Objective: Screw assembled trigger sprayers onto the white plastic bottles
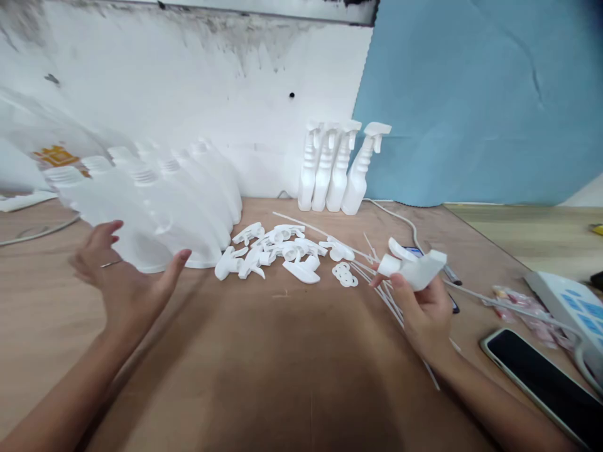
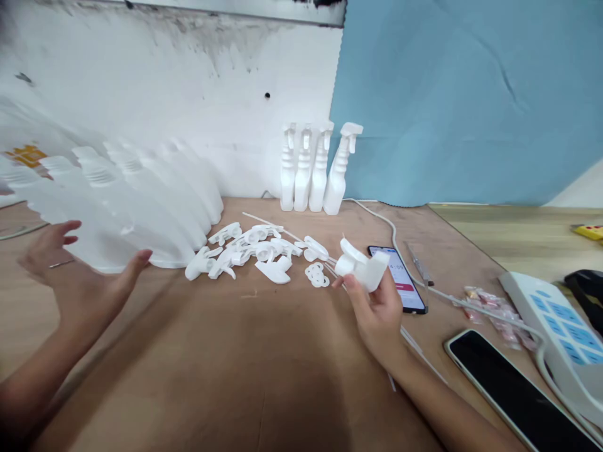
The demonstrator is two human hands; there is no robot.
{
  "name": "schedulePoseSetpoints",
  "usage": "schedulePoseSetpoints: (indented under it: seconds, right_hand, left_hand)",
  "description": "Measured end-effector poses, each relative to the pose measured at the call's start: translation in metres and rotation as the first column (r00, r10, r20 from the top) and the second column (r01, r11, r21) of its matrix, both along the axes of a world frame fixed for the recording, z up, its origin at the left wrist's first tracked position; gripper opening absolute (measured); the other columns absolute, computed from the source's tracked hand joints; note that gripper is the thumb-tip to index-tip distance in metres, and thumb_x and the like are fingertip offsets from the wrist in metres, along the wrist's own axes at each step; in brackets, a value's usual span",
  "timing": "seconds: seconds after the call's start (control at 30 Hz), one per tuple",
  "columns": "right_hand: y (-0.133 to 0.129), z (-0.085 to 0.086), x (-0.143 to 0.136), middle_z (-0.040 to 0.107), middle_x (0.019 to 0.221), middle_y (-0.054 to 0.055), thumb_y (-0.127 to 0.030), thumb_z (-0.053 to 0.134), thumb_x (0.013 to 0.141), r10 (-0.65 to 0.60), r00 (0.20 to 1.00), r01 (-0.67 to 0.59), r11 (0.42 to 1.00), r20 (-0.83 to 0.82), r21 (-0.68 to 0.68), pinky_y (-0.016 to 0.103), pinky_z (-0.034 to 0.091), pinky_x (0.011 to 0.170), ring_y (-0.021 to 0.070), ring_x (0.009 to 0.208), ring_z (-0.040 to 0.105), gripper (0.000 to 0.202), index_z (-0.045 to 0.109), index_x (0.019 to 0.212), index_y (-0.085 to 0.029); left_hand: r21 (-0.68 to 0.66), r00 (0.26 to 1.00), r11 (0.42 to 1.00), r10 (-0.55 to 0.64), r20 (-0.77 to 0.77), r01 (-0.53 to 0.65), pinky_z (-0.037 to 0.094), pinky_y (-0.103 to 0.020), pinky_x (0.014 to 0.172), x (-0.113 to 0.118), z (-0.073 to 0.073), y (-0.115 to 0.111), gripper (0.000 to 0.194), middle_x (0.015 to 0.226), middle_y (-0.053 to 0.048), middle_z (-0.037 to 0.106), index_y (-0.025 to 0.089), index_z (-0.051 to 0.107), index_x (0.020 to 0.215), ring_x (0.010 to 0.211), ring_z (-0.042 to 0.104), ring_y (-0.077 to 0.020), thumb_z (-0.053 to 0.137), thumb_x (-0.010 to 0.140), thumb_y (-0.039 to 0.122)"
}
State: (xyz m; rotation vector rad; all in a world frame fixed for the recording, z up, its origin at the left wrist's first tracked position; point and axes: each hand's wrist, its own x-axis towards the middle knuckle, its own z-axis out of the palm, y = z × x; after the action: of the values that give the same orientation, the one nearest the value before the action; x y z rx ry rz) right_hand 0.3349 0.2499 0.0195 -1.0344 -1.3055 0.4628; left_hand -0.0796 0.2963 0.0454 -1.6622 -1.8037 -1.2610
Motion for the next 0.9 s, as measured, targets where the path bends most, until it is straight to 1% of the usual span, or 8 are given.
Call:
schedulePoseSetpoints:
  seconds: [0.1,0.2,0.33,0.43,0.5,0.63,0.7,0.9]
  right_hand:
    - [0.003,0.009,-0.005,0.071,0.097,0.004,-0.038,0.064,0.093,0.022,0.994,-0.03,0.997,-0.109,-0.074,0.043,0.051,0.079,0.0219,0.068,0.067,0.023,0.063,0.114,-0.028]
    - [0.004,0.016,-0.005,0.07,0.093,0.003,-0.041,0.066,0.091,0.019,0.992,-0.033,0.993,-0.128,-0.113,0.043,0.05,0.075,0.0221,0.064,0.066,0.023,0.064,0.11,-0.029]
    - [0.003,0.016,0.0,0.069,0.083,0.001,-0.042,0.066,0.091,0.028,0.992,-0.043,0.992,-0.122,-0.116,0.041,0.05,0.073,0.0218,0.062,0.065,0.021,0.064,0.107,-0.028]
    - [0.004,0.015,0.002,0.07,0.086,0.003,-0.04,0.066,0.092,0.048,0.99,-0.063,0.992,-0.132,-0.112,0.04,0.05,0.075,0.0199,0.061,0.064,0.023,0.064,0.109,-0.025]
    - [0.005,0.015,0.003,0.071,0.085,0.003,-0.04,0.066,0.092,0.059,0.984,-0.077,0.992,-0.169,-0.104,0.04,0.05,0.076,0.0193,0.061,0.064,0.025,0.064,0.11,-0.023]
    - [0.01,0.024,0.011,0.069,0.078,0.005,-0.036,0.067,0.088,0.101,0.935,-0.136,0.987,-0.341,-0.081,0.035,0.046,0.052,0.0197,0.056,0.061,0.021,0.066,0.101,-0.019]
    - [0.014,0.031,0.021,0.066,0.071,0.005,-0.033,0.066,0.085,0.098,0.904,-0.139,0.988,-0.417,-0.07,0.032,0.039,0.044,0.0189,0.052,0.058,0.018,0.068,0.093,-0.017]
    - [0.026,0.05,0.049,0.056,0.066,0.003,-0.025,0.064,0.062,-0.087,0.831,0.076,0.996,-0.55,-0.043,0.029,0.026,0.034,0.0126,0.043,0.048,0.01,0.063,0.067,-0.016]
  left_hand:
    - [0.0,0.996,0.997,0.077,-0.035,-0.077,0.025,-0.06,0.111,0.009,0.007,0.006,0.112,0.148,-0.02,0.038,0.011,0.028,0.149,0.132,0.037,-0.0417,0.085,0.063,0.056]
    - [-0.063,0.995,0.994,0.092,-0.022,-0.094,0.024,-0.064,0.109,0.022,0.008,0.013,0.127,0.149,-0.017,0.042,0.016,0.015,0.154,0.134,0.034,-0.0446,0.088,0.058,0.057]
    - [-0.06,0.997,0.995,0.08,-0.004,-0.08,0.025,-0.063,0.11,0.023,-0.004,0.021,0.116,0.142,-0.016,0.049,0.015,0.012,0.153,0.135,0.036,-0.0416,0.083,0.069,0.051]
    - [0.066,0.996,0.998,-0.008,-0.094,0.014,0.026,-0.058,0.115,0.018,-0.012,0.016,0.103,0.146,-0.02,0.041,0.012,0.019,0.15,0.137,0.038,-0.0377,0.08,0.073,0.046]
    - [0.093,0.977,0.99,-0.087,-0.193,0.107,0.032,-0.055,0.115,0.02,-0.011,0.006,0.097,0.147,-0.019,0.036,0.013,0.021,0.148,0.137,0.038,-0.0355,0.078,0.077,0.043]
    - [0.032,0.895,0.95,-0.28,-0.347,0.309,0.037,-0.059,0.114,0.032,0.0,-0.014,0.085,0.148,-0.011,0.037,0.023,0.017,0.152,0.141,0.035,-0.036,0.07,0.087,0.035]
    - [0.019,0.838,0.916,-0.359,-0.411,0.401,0.039,-0.062,0.112,0.039,0.004,-0.02,0.087,0.146,-0.011,0.041,0.026,0.019,0.153,0.14,0.037,-0.0391,0.072,0.085,0.031]
    - [-0.099,0.683,0.855,-0.471,-0.558,0.509,0.043,-0.062,0.106,0.046,0.0,-0.022,0.093,0.136,-0.016,0.056,0.025,0.029,0.154,0.131,0.047,-0.0426,0.078,0.075,0.025]
